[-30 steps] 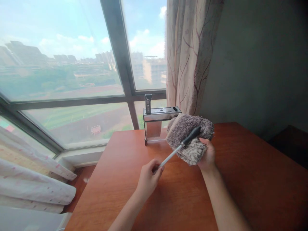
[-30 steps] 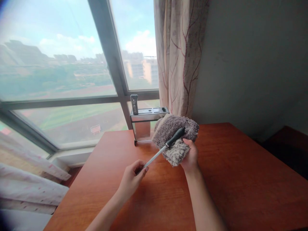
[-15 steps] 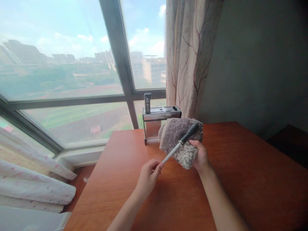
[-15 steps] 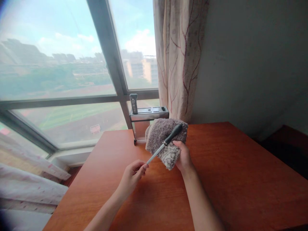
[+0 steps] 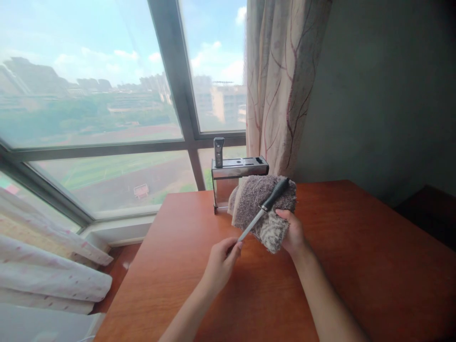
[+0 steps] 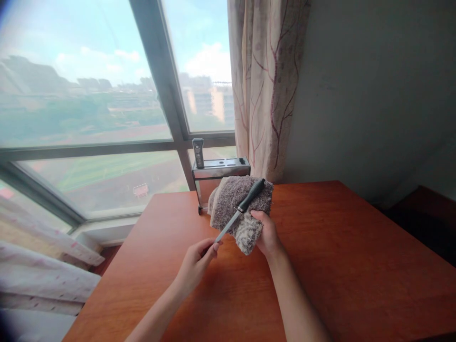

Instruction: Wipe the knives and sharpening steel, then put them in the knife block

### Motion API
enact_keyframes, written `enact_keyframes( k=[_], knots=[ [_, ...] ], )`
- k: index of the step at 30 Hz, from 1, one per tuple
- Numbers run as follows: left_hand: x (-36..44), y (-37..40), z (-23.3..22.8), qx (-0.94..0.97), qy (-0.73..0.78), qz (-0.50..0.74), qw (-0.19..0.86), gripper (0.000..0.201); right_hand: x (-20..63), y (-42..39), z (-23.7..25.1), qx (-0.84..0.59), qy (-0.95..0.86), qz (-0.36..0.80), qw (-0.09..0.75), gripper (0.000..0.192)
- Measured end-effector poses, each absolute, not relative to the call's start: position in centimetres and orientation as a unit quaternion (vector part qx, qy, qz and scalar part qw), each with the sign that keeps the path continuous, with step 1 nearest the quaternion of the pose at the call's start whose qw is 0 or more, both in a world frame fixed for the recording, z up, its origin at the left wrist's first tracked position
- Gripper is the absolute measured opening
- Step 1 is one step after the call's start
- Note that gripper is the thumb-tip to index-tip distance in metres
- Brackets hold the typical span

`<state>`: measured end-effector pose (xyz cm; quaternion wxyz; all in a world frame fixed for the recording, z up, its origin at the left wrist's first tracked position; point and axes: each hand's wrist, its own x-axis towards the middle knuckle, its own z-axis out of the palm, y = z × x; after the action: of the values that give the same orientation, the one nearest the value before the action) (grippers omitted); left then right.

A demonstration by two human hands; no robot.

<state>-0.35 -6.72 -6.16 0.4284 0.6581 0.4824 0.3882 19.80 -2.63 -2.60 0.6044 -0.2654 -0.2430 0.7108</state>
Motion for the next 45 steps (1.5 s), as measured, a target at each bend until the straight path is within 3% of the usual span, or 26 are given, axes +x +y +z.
enact_keyframes(
  k=[4, 11, 18, 24, 29, 32, 35, 41, 45],
  knots=[
    [-0.4, -6.5, -6.1, 0.637, 0.477, 0.391, 0.463, 0.037, 20.0, -2.6, -2.5, -0.282, -0.245, 0.698, 0.611, 0.024],
    [0.0, -6.9, -6.0, 0.610, 0.495, 0.367, 0.498, 0.022, 21.5, -2.1, -2.5, -0.281, -0.198, 0.659, 0.669, 0.023],
    [-0.2, -6.8, -5.9, 0.627, 0.473, 0.396, 0.475, 0.021, 21.2, -2.3, -2.4, -0.289, -0.202, 0.657, 0.666, 0.023],
    [-0.4, -6.6, -5.6, 0.637, 0.499, 0.444, 0.385, 0.020, 20.3, -2.3, -2.5, -0.319, -0.219, 0.676, 0.627, 0.021],
    [-0.5, -6.4, -5.5, 0.589, 0.484, 0.403, 0.507, 0.030, 20.2, -2.6, -2.4, -0.303, -0.240, 0.688, 0.614, 0.021],
    [-0.5, -6.3, -5.4, 0.562, 0.473, 0.392, 0.554, 0.033, 20.8, -2.5, -2.4, -0.278, -0.236, 0.666, 0.651, 0.034],
    [-0.3, -6.5, -5.4, 0.551, 0.472, 0.385, 0.570, 0.035, 21.4, -2.1, -2.6, -0.256, -0.209, 0.638, 0.696, 0.046],
    [0.1, -7.1, -5.4, 0.554, 0.446, 0.356, 0.606, 0.037, 21.4, -1.9, -3.3, -0.234, -0.192, 0.633, 0.712, 0.034],
    [0.1, -7.3, -5.4, 0.631, 0.445, 0.342, 0.536, 0.034, 20.8, -1.8, -3.1, -0.254, -0.198, 0.622, 0.714, 0.038]
  ],
)
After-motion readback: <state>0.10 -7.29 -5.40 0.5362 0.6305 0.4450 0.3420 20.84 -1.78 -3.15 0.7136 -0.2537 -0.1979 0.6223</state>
